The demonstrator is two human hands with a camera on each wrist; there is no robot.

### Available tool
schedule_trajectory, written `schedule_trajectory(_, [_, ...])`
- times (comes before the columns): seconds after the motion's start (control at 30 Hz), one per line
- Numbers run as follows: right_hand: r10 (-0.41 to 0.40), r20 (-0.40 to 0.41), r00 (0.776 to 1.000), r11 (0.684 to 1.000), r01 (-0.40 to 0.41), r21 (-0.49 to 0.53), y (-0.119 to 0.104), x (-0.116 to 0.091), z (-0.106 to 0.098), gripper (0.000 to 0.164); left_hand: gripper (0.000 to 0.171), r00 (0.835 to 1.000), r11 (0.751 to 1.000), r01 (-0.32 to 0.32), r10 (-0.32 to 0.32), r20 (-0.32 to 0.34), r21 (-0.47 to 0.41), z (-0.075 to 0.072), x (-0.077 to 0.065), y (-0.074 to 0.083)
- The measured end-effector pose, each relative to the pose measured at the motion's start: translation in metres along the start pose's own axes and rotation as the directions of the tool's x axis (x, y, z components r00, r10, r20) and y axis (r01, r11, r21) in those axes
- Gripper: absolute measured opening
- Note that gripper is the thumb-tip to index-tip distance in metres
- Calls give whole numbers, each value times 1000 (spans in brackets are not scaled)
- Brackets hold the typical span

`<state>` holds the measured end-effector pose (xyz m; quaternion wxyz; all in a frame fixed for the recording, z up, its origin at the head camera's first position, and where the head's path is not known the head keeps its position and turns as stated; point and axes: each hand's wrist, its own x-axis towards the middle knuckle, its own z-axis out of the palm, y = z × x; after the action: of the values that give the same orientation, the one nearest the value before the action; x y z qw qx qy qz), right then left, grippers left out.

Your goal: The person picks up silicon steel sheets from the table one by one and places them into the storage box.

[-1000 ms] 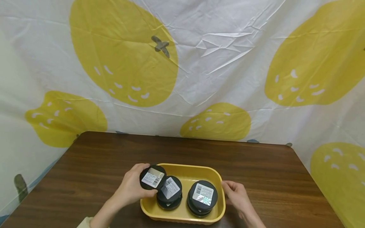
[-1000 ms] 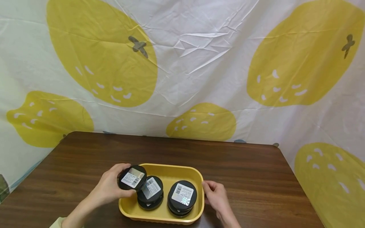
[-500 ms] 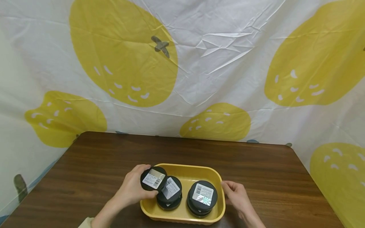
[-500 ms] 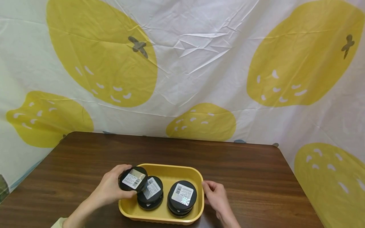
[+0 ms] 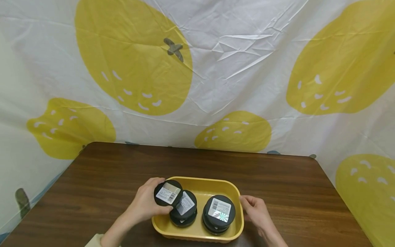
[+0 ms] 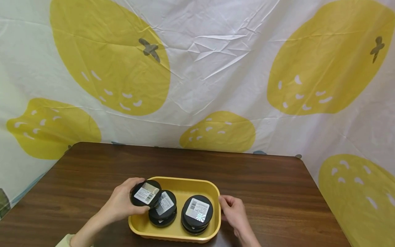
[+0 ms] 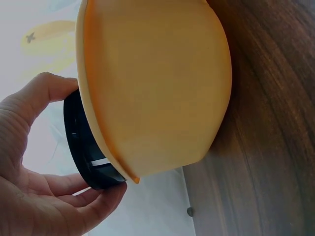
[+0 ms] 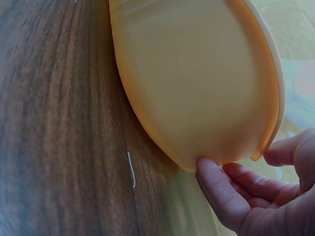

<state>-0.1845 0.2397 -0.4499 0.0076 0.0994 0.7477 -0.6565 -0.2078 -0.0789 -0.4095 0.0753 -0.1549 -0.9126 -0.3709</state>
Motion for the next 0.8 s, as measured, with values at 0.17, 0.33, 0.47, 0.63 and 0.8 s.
schedule_trajectory(0.17, [3,-14,1000,1000,-3,-13,0,0,0,28,77,1000,1000,-6,6,7,-3,1,0,1])
schedule_trajectory(0.33, [7,-13,1000,1000,-7,-11,0,0,0,28,78,1000,1000,-19,19,20,-7,3,0,2])
schedule_trajectory(0.47, [12,-15,1000,1000,-12,-10,0,1,0,28,77,999,1000,-17,17,32,-13,5,1,3])
schedule_trajectory(0.63, [11,-11,1000,1000,-11,3,1,0,0,29,77,999,1000,-6,7,43,-17,8,1,3])
schedule_trajectory(0.8, [7,-4,1000,1000,-7,9,1,0,0,29,77,999,1000,-7,7,44,-14,10,1,3])
